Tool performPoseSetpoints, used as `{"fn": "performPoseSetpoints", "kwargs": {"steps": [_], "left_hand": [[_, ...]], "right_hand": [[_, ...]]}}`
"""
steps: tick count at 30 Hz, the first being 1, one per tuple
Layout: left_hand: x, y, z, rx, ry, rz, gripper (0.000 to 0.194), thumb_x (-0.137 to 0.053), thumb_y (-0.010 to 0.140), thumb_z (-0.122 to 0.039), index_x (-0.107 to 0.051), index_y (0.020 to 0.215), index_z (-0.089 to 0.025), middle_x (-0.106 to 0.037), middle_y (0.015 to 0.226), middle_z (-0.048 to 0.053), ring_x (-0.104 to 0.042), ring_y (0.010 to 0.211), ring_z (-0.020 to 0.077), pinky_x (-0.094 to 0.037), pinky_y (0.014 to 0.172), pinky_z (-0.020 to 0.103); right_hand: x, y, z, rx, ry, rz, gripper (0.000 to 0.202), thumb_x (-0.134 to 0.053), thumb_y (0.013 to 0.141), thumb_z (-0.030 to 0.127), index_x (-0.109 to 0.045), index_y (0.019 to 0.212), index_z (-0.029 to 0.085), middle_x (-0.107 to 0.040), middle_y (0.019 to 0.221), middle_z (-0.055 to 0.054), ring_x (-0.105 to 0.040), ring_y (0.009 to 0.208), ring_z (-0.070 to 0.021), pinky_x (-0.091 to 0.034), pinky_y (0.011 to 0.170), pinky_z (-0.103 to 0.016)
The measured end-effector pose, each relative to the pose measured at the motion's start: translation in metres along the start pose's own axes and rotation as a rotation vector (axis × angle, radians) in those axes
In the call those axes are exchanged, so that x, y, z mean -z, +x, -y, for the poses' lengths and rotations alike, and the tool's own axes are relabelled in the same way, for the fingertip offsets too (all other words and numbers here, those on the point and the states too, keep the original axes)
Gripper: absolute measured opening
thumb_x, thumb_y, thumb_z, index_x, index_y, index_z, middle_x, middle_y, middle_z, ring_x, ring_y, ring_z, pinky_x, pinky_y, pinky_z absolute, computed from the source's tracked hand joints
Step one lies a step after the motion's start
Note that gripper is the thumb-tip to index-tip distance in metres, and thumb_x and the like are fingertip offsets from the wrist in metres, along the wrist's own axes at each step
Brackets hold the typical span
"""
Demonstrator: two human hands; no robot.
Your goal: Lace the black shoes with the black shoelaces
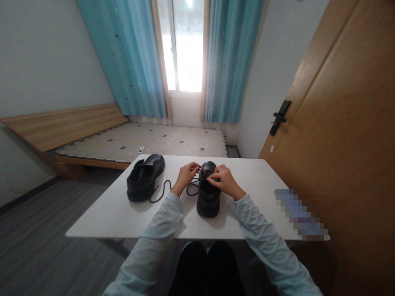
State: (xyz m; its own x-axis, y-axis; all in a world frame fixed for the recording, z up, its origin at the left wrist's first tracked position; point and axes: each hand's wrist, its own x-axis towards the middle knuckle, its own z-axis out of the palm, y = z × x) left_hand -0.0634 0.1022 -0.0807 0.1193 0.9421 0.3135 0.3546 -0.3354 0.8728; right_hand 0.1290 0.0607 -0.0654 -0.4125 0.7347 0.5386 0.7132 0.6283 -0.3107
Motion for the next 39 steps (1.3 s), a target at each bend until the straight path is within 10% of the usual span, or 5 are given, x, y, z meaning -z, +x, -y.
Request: {"fn": "performPoseSetpoints", "kwargs": {"steps": [5,13,19,24,39], "left_hand": [[0.0,-0.001,0.001,0.03,-0.067,0.028,0.022,-0.057,0.079,-0.035,-0.065,0.085,-0.015,-0.071,0.079,0.006,-0.068,0.073,0.0169,-0.057,0.06,0.028],[0.003,-0.002,-0.002,-0.078,0.147,0.032,0.015,-0.064,0.076,-0.033,-0.068,0.077,-0.018,-0.072,0.076,0.004,-0.069,0.075,0.0194,-0.053,0.072,0.031],[0.006,-0.004,-0.006,-0.104,0.241,0.023,0.013,-0.066,0.076,-0.032,-0.07,0.075,-0.019,-0.072,0.075,0.003,-0.068,0.074,0.0188,-0.05,0.071,0.028],[0.006,-0.002,-0.002,-0.105,0.267,0.01,0.014,-0.067,0.075,-0.033,-0.073,0.077,-0.02,-0.073,0.073,0.004,-0.067,0.072,0.0184,-0.05,0.071,0.029],[0.006,-0.001,0.01,-0.182,0.437,-0.099,0.011,-0.063,0.08,-0.029,-0.071,0.081,-0.022,-0.071,0.082,0.004,-0.065,0.073,0.0181,-0.047,0.071,0.029]], "right_hand": [[0.003,0.01,-0.001,0.025,0.106,0.108,0.017,-0.062,0.083,0.03,-0.073,0.074,0.021,-0.064,0.076,-0.005,-0.052,0.081,-0.0194,-0.04,0.079,-0.035],[-0.001,0.037,-0.007,-0.424,0.396,-0.027,0.019,-0.058,0.084,0.035,-0.062,0.082,0.017,-0.07,0.069,-0.003,-0.063,0.066,-0.0146,-0.043,0.064,-0.025],[-0.012,0.051,-0.01,-0.374,0.258,0.115,0.03,-0.065,0.076,0.043,-0.069,0.066,0.016,-0.069,0.066,-0.004,-0.06,0.063,-0.0154,-0.042,0.059,-0.025],[-0.017,0.056,-0.02,-0.343,0.387,0.21,0.009,-0.069,0.068,0.021,-0.073,0.072,0.014,-0.069,0.064,-0.002,-0.06,0.062,-0.0134,-0.044,0.058,-0.023],[-0.018,0.05,-0.026,-0.406,0.528,0.19,0.018,-0.071,0.06,0.012,-0.074,0.078,0.013,-0.068,0.068,-0.001,-0.059,0.065,-0.0132,-0.047,0.065,-0.026]]}}
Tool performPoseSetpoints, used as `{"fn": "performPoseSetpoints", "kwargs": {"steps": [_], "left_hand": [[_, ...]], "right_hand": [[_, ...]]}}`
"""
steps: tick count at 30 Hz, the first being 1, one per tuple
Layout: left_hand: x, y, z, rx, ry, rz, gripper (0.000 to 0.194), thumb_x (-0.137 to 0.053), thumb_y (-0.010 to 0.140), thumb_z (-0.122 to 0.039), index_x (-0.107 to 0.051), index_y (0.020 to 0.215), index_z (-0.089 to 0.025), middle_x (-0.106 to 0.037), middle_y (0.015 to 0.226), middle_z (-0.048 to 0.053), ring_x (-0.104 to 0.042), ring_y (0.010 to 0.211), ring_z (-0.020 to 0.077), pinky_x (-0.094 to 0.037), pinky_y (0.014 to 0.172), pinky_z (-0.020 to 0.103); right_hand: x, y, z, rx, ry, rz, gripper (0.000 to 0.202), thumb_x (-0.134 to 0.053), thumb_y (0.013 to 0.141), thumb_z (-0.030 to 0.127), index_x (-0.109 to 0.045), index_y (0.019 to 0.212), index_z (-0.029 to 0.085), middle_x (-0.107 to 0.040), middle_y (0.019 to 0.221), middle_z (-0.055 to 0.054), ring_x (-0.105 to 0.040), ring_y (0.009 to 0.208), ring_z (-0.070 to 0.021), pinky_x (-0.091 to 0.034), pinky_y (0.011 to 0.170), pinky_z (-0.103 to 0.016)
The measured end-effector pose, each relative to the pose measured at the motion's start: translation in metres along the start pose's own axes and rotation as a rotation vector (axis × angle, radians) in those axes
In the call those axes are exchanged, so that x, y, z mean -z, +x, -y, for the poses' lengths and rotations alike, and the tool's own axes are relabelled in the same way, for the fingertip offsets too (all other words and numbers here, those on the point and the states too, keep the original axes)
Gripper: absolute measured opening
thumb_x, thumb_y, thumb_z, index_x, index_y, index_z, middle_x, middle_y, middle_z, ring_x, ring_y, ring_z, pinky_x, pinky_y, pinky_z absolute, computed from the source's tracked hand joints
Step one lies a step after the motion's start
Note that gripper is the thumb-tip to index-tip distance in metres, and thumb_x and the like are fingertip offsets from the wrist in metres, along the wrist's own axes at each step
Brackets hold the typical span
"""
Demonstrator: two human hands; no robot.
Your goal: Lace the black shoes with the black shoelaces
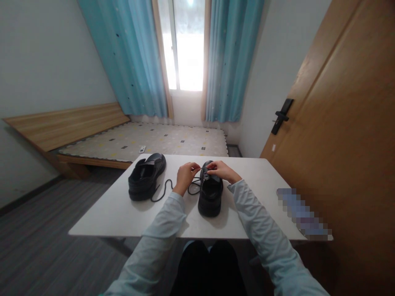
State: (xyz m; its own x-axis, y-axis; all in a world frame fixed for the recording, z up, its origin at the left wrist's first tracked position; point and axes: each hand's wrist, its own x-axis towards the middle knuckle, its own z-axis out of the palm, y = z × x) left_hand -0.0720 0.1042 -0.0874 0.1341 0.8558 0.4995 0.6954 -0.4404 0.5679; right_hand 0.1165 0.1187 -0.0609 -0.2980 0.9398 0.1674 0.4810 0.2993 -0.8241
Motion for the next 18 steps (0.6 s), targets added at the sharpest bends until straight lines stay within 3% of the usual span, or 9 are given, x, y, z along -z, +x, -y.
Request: {"fn": "performPoseSetpoints", "kwargs": {"steps": [9,14,18], "left_hand": [[-0.0018,-0.0008,-0.0047,-0.012,0.029,0.039,0.016,-0.058,0.085,-0.029,-0.073,0.086,-0.022,-0.072,0.086,0.004,-0.065,0.075,0.0165,-0.047,0.073,0.027],[-0.0035,-0.0001,-0.0072,0.014,0.032,0.07,0.016,-0.058,0.085,-0.028,-0.074,0.086,-0.023,-0.074,0.087,0.003,-0.067,0.08,0.0168,-0.047,0.076,0.025],[-0.0033,-0.0002,-0.0098,0.028,0.0,0.107,0.018,-0.055,0.087,-0.023,-0.073,0.09,-0.022,-0.075,0.085,0.003,-0.068,0.08,0.017,-0.047,0.075,0.025]], "right_hand": [[-0.0037,0.0009,-0.0028,-0.008,0.009,0.007,0.018,-0.069,0.065,0.017,-0.074,0.081,0.013,-0.07,0.074,-0.003,-0.061,0.07,-0.0144,-0.047,0.069,-0.026],[-0.0038,0.0008,-0.0008,0.039,-0.105,-0.009,0.018,-0.06,0.077,0.024,-0.073,0.08,0.012,-0.071,0.081,-0.006,-0.062,0.078,-0.0169,-0.046,0.074,-0.027],[-0.0047,-0.0001,0.0003,0.043,-0.202,-0.065,0.019,-0.055,0.079,0.018,-0.074,0.082,0.016,-0.072,0.086,-0.004,-0.063,0.083,-0.0168,-0.046,0.078,-0.026]]}}
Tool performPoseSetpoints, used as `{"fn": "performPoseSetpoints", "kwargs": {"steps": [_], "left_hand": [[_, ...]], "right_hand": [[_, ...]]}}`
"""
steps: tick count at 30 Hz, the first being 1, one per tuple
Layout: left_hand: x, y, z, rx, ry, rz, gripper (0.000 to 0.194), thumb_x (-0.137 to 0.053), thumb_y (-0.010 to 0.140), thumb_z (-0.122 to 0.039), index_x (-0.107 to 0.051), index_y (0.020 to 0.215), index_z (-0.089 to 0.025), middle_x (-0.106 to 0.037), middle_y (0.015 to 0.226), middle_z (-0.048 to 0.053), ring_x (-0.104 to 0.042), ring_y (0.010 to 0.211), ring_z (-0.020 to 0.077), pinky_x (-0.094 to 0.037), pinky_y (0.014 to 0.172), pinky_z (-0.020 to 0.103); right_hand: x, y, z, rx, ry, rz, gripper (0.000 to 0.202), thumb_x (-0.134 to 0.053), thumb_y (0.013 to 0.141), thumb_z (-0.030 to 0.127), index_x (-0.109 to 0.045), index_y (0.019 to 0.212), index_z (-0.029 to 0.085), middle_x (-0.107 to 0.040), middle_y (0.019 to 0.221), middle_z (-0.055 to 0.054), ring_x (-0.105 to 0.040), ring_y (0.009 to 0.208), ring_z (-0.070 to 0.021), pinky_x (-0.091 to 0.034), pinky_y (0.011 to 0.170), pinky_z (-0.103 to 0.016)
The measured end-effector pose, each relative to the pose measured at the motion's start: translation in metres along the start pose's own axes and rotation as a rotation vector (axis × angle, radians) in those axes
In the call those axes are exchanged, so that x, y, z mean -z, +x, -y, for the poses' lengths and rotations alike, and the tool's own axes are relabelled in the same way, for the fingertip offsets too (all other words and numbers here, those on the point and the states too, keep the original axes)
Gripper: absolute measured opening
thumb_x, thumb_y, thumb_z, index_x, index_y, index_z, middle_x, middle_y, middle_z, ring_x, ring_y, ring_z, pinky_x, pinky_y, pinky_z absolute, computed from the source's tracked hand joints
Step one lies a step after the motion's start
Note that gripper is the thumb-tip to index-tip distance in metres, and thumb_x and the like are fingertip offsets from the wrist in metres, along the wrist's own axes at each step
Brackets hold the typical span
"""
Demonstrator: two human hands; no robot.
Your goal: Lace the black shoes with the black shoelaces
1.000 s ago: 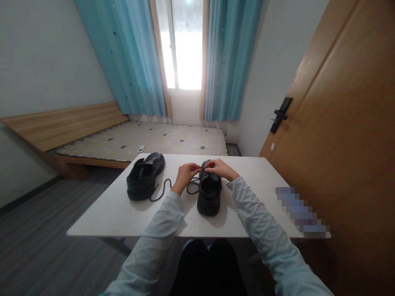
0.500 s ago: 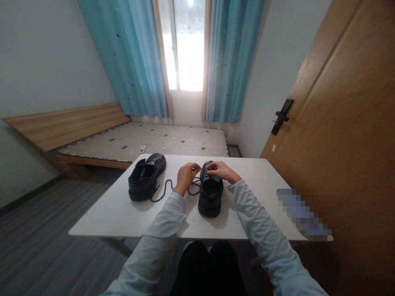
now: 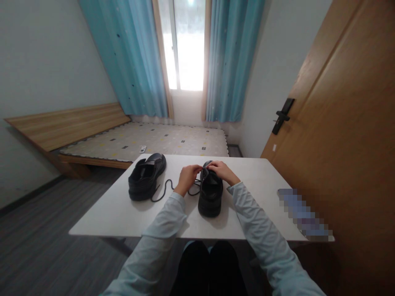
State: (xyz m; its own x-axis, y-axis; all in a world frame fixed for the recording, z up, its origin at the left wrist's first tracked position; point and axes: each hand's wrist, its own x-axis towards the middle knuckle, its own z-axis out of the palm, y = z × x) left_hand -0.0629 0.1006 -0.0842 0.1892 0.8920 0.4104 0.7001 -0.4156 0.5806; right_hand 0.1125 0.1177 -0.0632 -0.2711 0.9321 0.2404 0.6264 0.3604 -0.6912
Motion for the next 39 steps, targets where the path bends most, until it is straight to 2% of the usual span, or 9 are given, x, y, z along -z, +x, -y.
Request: {"fn": "performPoseSetpoints", "kwargs": {"steps": [4,10,13,19,24,29,35,39], "left_hand": [[0.0,-0.001,-0.002,0.029,-0.078,-0.028,0.017,-0.059,0.085,-0.022,-0.07,0.098,-0.021,-0.074,0.081,0.003,-0.069,0.076,0.016,-0.048,0.074,0.025],[-0.003,-0.002,-0.005,0.078,-0.118,-0.101,0.01,-0.064,0.081,-0.026,-0.071,0.081,-0.019,-0.073,0.081,0.003,-0.067,0.071,0.0151,-0.049,0.07,0.024],[-0.005,-0.002,-0.006,0.085,-0.096,-0.139,0.01,-0.065,0.08,-0.026,-0.072,0.08,-0.019,-0.074,0.082,0.004,-0.067,0.074,0.0162,-0.049,0.073,0.026],[-0.005,-0.001,-0.006,0.092,-0.174,-0.112,0.007,-0.067,0.079,-0.022,-0.073,0.082,-0.02,-0.075,0.083,0.002,-0.068,0.078,0.016,-0.05,0.076,0.026],[-0.007,0.0,-0.007,0.112,-0.249,-0.138,0.009,-0.068,0.077,-0.019,-0.071,0.085,-0.019,-0.074,0.082,0.003,-0.068,0.078,0.0153,-0.052,0.074,0.025],[-0.009,0.0,-0.008,0.081,-0.331,-0.144,0.011,-0.062,0.081,-0.021,-0.07,0.089,-0.019,-0.074,0.089,0.003,-0.068,0.081,0.0147,-0.053,0.075,0.025],[-0.008,-0.001,-0.014,-0.076,-0.399,-0.042,0.026,-0.048,0.09,-0.03,-0.068,0.101,-0.02,-0.071,0.106,0.004,-0.064,0.1,0.0174,-0.051,0.087,0.027],[-0.008,-0.003,-0.017,-0.092,-0.431,0.004,0.028,-0.049,0.089,-0.033,-0.064,0.107,-0.018,-0.069,0.108,0.005,-0.063,0.101,0.0173,-0.049,0.09,0.029]], "right_hand": [[-0.004,-0.002,0.006,-0.064,-0.129,-0.065,0.022,-0.058,0.074,0.015,-0.075,0.089,0.02,-0.073,0.085,-0.003,-0.065,0.079,-0.0165,-0.047,0.074,-0.024],[-0.006,-0.007,0.019,-0.058,-0.309,-0.114,0.02,-0.06,0.077,0.022,-0.076,0.089,0.02,-0.074,0.087,-0.006,-0.065,0.082,-0.0199,-0.046,0.075,-0.026],[-0.006,-0.009,0.023,-0.066,-0.343,-0.13,0.019,-0.06,0.077,0.022,-0.076,0.088,0.022,-0.073,0.087,-0.006,-0.064,0.082,-0.0197,-0.046,0.074,-0.027],[-0.008,-0.013,0.028,-0.088,-0.361,-0.158,0.014,-0.06,0.078,0.02,-0.073,0.083,0.021,-0.072,0.085,-0.005,-0.063,0.081,-0.0176,-0.043,0.071,-0.025],[-0.011,-0.012,0.025,-0.079,-0.354,-0.154,0.009,-0.06,0.079,0.019,-0.069,0.079,0.019,-0.07,0.087,-0.006,-0.061,0.084,-0.0173,-0.042,0.073,-0.025],[-0.014,-0.01,0.025,-0.108,-0.399,-0.146,0.009,-0.057,0.082,0.017,-0.066,0.082,0.017,-0.068,0.093,-0.008,-0.061,0.088,-0.0183,-0.042,0.078,-0.027],[-0.017,-0.012,0.029,-0.123,-0.489,-0.148,0.017,-0.049,0.087,0.015,-0.063,0.096,0.012,-0.064,0.103,-0.014,-0.057,0.098,-0.0224,-0.041,0.084,-0.03],[-0.017,-0.011,0.024,-0.122,-0.411,-0.166,0.015,-0.048,0.088,0.016,-0.062,0.09,0.012,-0.062,0.1,-0.015,-0.057,0.095,-0.0221,-0.041,0.084,-0.03]]}}
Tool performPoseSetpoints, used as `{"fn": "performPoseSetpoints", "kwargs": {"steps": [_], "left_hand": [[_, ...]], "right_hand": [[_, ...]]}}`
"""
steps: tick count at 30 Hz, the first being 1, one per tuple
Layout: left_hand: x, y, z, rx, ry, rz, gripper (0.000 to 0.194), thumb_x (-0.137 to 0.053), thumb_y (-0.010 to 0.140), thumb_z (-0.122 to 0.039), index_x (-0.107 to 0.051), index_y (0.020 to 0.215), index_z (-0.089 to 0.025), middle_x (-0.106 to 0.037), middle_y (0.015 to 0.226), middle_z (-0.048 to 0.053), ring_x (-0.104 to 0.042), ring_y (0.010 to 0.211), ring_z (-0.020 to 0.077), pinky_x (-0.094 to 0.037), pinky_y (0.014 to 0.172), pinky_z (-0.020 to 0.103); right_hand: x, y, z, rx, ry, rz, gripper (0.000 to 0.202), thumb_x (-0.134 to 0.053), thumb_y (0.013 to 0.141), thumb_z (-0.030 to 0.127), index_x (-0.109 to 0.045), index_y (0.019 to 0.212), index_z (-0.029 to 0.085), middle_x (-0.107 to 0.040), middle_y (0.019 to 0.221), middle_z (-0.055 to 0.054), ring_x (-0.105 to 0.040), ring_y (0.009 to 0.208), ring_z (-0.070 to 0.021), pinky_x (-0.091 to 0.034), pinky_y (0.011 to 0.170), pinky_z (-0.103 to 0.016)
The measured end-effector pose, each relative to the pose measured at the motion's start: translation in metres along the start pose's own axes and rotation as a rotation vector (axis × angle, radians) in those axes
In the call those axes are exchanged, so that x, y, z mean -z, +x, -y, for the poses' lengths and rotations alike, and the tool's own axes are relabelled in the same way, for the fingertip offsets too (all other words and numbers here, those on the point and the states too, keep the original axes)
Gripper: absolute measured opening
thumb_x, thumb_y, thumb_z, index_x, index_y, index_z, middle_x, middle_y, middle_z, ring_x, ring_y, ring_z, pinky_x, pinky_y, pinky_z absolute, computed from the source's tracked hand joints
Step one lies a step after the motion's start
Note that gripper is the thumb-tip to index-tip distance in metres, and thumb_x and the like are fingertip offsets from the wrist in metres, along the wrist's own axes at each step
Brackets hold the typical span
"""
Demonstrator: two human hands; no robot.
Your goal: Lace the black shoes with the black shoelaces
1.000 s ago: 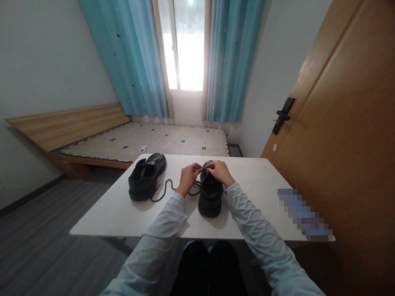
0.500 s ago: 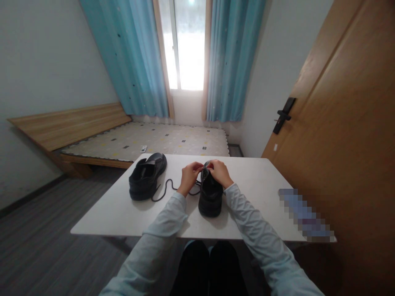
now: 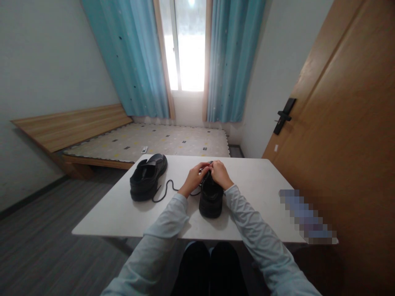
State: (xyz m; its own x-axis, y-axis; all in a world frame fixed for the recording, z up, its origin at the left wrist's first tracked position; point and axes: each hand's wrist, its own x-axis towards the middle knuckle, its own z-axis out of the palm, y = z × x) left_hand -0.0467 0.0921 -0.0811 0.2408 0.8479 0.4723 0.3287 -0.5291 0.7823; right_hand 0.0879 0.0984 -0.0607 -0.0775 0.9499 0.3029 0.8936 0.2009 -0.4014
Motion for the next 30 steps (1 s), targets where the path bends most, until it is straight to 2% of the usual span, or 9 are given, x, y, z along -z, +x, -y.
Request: {"fn": "performPoseSetpoints", "kwargs": {"steps": [5,9,18,24,30], "left_hand": [[-0.001,0.0,0.002,0.043,-0.012,0.027,0.028,-0.052,0.087,-0.034,-0.061,0.108,-0.018,-0.067,0.111,0.007,-0.062,0.1,0.0166,-0.05,0.085,0.028],[-0.003,0.002,0.003,0.033,0.014,0.021,0.027,-0.052,0.087,-0.031,-0.063,0.108,-0.018,-0.067,0.111,0.007,-0.062,0.101,0.0169,-0.049,0.087,0.028],[-0.004,0.007,-0.006,-0.015,0.16,0.04,0.024,-0.05,0.088,-0.027,-0.069,0.101,-0.019,-0.068,0.105,0.005,-0.061,0.101,0.0171,-0.046,0.094,0.029],[-0.003,0.011,-0.017,-0.009,0.173,0.051,0.024,-0.053,0.087,-0.029,-0.069,0.103,-0.023,-0.07,0.107,0.002,-0.062,0.103,0.0179,-0.045,0.095,0.03],[-0.008,0.026,-0.036,0.026,0.2,0.035,0.016,-0.062,0.081,-0.032,-0.072,0.085,-0.02,-0.074,0.085,0.001,-0.067,0.083,0.0165,-0.049,0.08,0.026]], "right_hand": [[0.002,0.006,-0.014,-0.028,0.211,-0.108,0.008,-0.05,0.082,0.012,-0.056,0.079,0.016,-0.061,0.085,-0.007,-0.056,0.081,-0.0172,-0.042,0.075,-0.027],[0.011,0.008,-0.028,-0.095,0.391,-0.092,0.007,-0.05,0.081,0.017,-0.053,0.075,0.018,-0.06,0.072,-0.001,-0.055,0.069,-0.0143,-0.042,0.067,-0.025],[0.035,0.009,-0.056,-0.066,0.629,-0.121,0.011,-0.059,0.074,0.026,-0.058,0.071,0.016,-0.063,0.07,-0.003,-0.058,0.066,-0.0149,-0.047,0.065,-0.028],[0.039,0.006,-0.056,0.018,0.696,-0.089,0.019,-0.063,0.071,0.033,-0.062,0.072,0.014,-0.065,0.07,-0.004,-0.058,0.064,-0.0145,-0.048,0.063,-0.028],[0.035,0.005,-0.05,0.039,0.679,-0.074,0.019,-0.063,0.071,0.034,-0.062,0.071,0.014,-0.063,0.067,-0.002,-0.057,0.061,-0.0134,-0.048,0.059,-0.026]]}}
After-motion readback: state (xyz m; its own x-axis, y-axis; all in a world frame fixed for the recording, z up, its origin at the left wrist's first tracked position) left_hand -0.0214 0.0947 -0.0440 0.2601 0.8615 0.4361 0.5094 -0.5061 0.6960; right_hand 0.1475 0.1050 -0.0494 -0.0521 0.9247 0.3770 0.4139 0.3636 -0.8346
